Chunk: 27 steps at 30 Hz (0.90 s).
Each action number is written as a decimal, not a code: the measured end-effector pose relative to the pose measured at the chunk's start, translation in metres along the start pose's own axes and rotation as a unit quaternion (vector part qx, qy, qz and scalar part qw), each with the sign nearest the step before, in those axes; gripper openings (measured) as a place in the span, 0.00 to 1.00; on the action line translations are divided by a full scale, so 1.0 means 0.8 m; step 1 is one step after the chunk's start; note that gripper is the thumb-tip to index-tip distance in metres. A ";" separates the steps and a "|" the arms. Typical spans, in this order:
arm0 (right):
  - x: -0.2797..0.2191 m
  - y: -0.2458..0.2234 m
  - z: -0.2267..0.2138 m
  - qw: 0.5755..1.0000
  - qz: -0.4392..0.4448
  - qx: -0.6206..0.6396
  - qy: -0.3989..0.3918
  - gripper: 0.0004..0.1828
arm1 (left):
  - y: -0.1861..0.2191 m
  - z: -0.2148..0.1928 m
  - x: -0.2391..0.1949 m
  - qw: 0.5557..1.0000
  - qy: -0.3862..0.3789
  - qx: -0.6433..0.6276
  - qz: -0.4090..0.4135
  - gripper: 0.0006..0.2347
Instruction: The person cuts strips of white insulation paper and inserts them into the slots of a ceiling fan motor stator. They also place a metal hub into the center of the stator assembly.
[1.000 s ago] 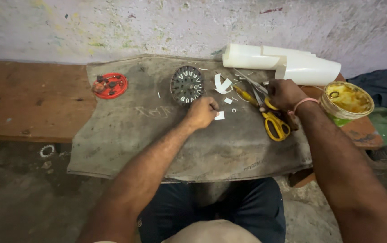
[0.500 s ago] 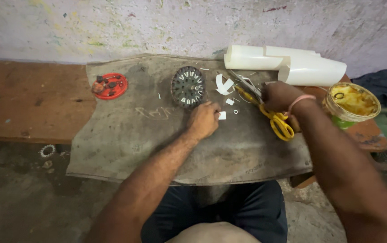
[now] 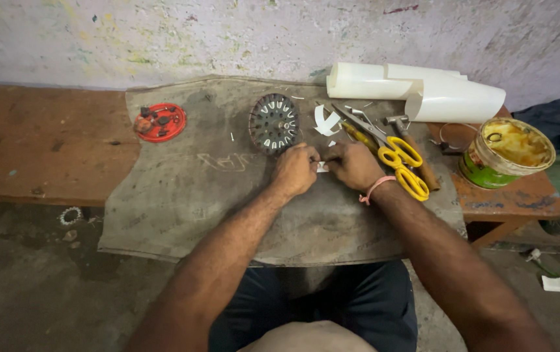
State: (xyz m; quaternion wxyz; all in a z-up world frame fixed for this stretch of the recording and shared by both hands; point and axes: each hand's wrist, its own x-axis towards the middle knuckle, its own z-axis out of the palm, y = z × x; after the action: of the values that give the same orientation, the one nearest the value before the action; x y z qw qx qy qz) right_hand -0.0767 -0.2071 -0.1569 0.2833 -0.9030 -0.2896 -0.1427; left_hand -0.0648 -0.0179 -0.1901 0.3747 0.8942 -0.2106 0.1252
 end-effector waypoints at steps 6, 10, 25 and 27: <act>0.003 0.006 0.009 0.999 0.044 -0.002 -0.026 0.07 | -0.003 0.002 -0.001 1.000 -0.006 -0.010 -0.008 0.04; 0.002 0.008 0.010 1.000 0.017 -0.011 -0.021 0.07 | -0.011 0.005 0.002 1.000 0.003 -0.026 -0.005 0.06; 0.001 0.028 0.016 0.998 -0.064 -0.025 0.002 0.03 | -0.005 0.002 0.003 0.999 0.001 -0.005 0.035 0.03; 0.000 0.029 0.017 0.997 -0.068 -0.025 0.007 0.02 | -0.002 -0.001 0.003 0.999 0.005 -0.005 0.045 0.03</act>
State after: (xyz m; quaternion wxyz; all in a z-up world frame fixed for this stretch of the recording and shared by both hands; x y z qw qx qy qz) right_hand -0.0612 -0.2145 -0.1779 0.2522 -0.8871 -0.3449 -0.1749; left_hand -0.0623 -0.0171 -0.1898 0.3739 0.8814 -0.2496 0.1450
